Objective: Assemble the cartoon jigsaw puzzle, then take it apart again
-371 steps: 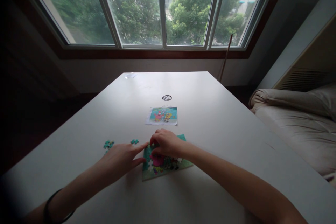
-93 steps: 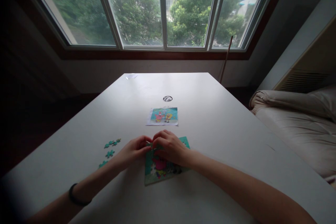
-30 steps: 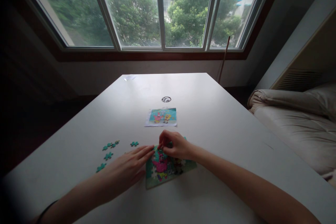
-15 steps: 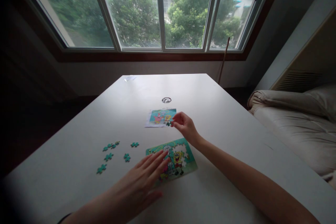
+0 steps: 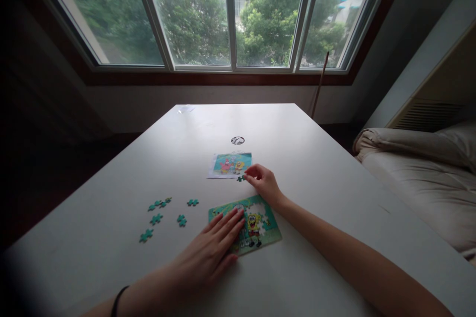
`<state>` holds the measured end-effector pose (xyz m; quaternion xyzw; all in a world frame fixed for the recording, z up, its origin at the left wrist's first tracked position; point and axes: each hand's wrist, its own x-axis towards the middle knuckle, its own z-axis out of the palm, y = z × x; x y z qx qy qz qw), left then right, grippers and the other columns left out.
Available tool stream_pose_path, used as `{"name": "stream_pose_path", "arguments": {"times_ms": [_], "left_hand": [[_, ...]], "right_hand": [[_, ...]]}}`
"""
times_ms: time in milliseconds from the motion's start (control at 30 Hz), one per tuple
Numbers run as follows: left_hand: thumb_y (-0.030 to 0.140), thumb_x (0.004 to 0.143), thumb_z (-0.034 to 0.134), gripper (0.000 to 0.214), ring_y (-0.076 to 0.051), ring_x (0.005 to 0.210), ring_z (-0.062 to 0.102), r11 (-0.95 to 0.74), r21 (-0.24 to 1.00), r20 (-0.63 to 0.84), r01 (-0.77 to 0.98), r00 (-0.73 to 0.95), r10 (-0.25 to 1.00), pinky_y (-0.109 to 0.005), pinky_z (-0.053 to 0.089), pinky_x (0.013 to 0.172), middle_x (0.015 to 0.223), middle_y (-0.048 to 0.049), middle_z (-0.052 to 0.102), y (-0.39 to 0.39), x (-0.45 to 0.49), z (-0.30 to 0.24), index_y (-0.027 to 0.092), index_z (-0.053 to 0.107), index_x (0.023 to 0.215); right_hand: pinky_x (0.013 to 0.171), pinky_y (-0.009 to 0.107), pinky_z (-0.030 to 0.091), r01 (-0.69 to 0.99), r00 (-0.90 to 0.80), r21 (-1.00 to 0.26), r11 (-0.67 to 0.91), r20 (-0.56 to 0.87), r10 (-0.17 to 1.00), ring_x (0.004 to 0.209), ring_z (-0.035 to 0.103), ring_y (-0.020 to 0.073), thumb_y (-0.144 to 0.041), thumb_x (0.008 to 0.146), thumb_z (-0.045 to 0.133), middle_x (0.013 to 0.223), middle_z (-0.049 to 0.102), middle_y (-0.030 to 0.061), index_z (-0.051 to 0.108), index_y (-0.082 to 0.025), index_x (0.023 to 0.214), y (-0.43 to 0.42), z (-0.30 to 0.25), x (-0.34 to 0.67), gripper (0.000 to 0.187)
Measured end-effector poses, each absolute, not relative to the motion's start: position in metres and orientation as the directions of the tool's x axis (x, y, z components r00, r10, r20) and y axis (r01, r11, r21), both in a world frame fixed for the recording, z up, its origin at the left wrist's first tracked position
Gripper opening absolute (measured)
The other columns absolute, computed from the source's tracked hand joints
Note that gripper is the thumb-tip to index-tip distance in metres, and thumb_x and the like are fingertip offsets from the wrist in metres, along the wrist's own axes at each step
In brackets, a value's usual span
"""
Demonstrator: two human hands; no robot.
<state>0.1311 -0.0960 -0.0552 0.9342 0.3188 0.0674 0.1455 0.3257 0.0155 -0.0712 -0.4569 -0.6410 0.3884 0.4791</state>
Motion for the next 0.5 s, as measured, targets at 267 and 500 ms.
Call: {"name": "stream_pose_path", "arguments": {"times_ms": [267,500], "left_hand": [[0.051,0.089,0.032,0.068,-0.026,0.134,0.007,-0.777,0.329,0.006,0.536,0.822,0.569,-0.042,0.013,0.109,0.147,-0.0097,0.007,-0.093,0.128,-0.049,0.015,0.008,0.141],[0.056,0.087,0.031,0.072,-0.026,0.134,0.007,-0.781,0.342,0.018,0.522,0.827,0.561,-0.042,0.012,0.109,0.146,-0.0105,0.006,-0.094,0.127,-0.047,0.015,0.007,0.141]], "right_hand": [[0.061,0.027,0.043,0.460,-0.165,-0.825,0.329,0.285,0.944,0.065,0.056,0.0142,-0.028,0.078,0.052,0.076,0.065,0.0031,0.062,-0.017,0.084,0.004,-0.057,0.319,0.016],[0.056,0.024,0.040,0.406,-0.133,-0.864,0.299,0.268,0.954,0.061,0.053,0.0134,-0.026,0.076,0.051,0.071,0.062,0.0014,0.060,-0.017,0.081,0.009,-0.065,0.322,0.014]]}}
